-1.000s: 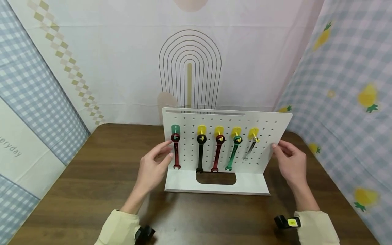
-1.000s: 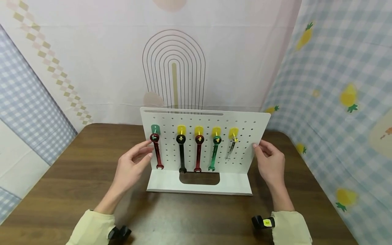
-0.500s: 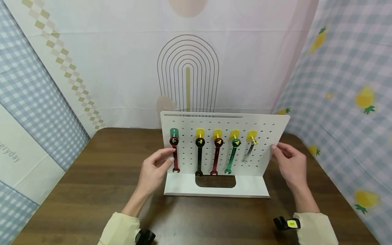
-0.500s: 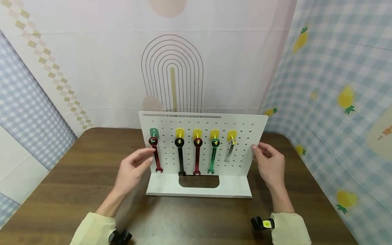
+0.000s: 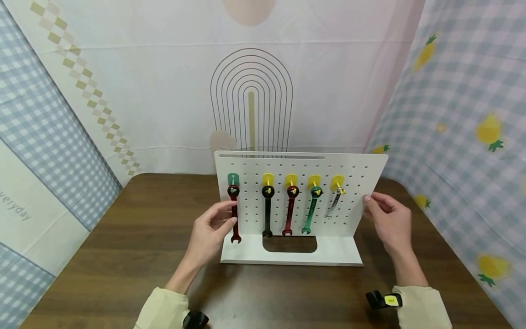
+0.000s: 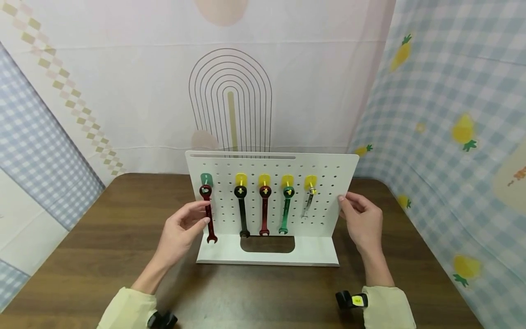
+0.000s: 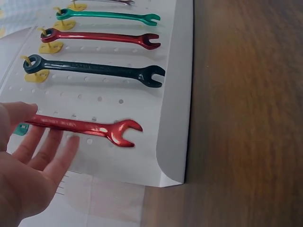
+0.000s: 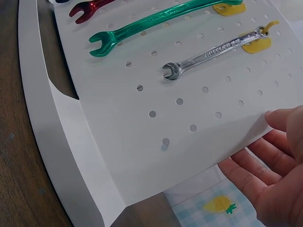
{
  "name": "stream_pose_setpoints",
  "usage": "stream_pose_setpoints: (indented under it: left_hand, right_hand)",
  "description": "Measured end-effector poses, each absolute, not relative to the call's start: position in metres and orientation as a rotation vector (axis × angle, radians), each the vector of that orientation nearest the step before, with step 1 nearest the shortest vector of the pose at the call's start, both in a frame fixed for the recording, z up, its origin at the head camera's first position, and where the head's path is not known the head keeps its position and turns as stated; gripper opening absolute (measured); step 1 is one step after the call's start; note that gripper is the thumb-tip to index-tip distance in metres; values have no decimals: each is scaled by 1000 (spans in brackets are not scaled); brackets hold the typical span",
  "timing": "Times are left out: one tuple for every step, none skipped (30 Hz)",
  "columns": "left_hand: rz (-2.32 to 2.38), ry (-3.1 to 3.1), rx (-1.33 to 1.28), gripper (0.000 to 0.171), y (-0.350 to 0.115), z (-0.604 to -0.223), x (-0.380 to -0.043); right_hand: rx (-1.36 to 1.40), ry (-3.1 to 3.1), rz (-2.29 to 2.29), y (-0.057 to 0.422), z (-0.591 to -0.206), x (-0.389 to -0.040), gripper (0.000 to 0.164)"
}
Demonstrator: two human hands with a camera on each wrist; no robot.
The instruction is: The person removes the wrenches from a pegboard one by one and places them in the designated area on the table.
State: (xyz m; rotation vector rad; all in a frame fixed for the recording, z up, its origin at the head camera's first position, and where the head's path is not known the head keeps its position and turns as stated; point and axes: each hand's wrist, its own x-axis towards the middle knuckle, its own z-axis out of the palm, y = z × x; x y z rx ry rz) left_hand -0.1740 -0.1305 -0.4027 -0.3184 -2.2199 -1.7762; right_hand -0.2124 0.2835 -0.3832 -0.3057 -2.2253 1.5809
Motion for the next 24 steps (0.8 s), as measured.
stream_pose_setpoints:
  left_hand:
    - [-1762,-2220,-324,39,-130,-403,-173]
    - [-1749,-2219,-329,41,-130,-403,-173]
    - [-1738,-2216,-337,43,-130,-404,-173]
    - [-1732,-2212,-344,45,-129,-404,-172]
    - [-1723,-2206,-353,47,-129,-404,-171]
    - [-1718,-2201,-360,48,-129,-404,-171]
    - [-1715,-2197,-364,49,-128,-404,-170]
    - [-1714,-2192,-368,50,-128,-404,-169]
    - [-1712,-2187,-371,51,-128,-404,-169]
    - [-1711,-2182,-372,52,-128,-403,-168]
    - [-1710,-2178,-375,52,-129,-403,-167]
    - [-1709,-2175,-379,53,-129,-403,-166]
    - [-1707,-2173,-383,54,-129,-403,-166]
    - [-1705,-2173,-386,54,-129,-403,-165]
    - [-1704,-2174,-388,54,-130,-402,-164]
    - [-1703,-2176,-392,54,-130,-401,-163]
    - [-1704,-2179,-392,53,-130,-401,-162]
    - [-1706,-2184,-391,53,-130,-400,-161]
    - [-1713,-2189,-387,53,-130,-399,-160]
    - [-1721,-2193,-384,52,-130,-398,-159]
    - [-1726,-2197,-382,52,-130,-397,-158]
    - [-1731,-2201,-378,51,-130,-395,-157]
    - [-1736,-2204,-372,51,-130,-393,-156]
    - [-1738,-2204,-372,51,-131,-391,-155]
  right_hand:
    - [-308,-2229,1581,284,-383,-213,43]
    - [-312,-2233,1582,284,-383,-213,43]
    - [-317,-2236,1581,284,-383,-214,43]
    - [-321,-2239,1582,284,-383,-214,43]
    - [-324,-2242,1583,284,-382,-214,43]
    - [-326,-2245,1581,284,-382,-214,42]
    - [-327,-2250,1575,284,-382,-214,42]
    - [-325,-2254,1568,284,-382,-214,42]
    - [-320,-2259,1562,284,-382,-214,41]
    - [-312,-2265,1556,284,-381,-215,41]
    - [-306,-2271,1548,284,-381,-215,42]
    - [-301,-2279,1539,284,-381,-215,42]
    - [-296,-2283,1534,284,-381,-215,42]
    - [-292,-2287,1532,283,-381,-215,42]
    - [-294,-2293,1528,283,-381,-215,43]
    - [-295,-2297,1526,283,-381,-215,43]
    - [-295,-2296,1527,283,-381,-214,43]
    - [-301,-2298,1529,283,-381,-214,44]
    - [-305,-2298,1532,283,-381,-214,44]
    - [-309,-2296,1535,283,-381,-213,43]
    - [-312,-2293,1539,283,-381,-213,43]
    - [-308,-2288,1543,283,-381,-213,43]
    - [-308,-2285,1544,283,-381,-213,43]
    - [-310,-2289,1543,283,-381,-212,43]
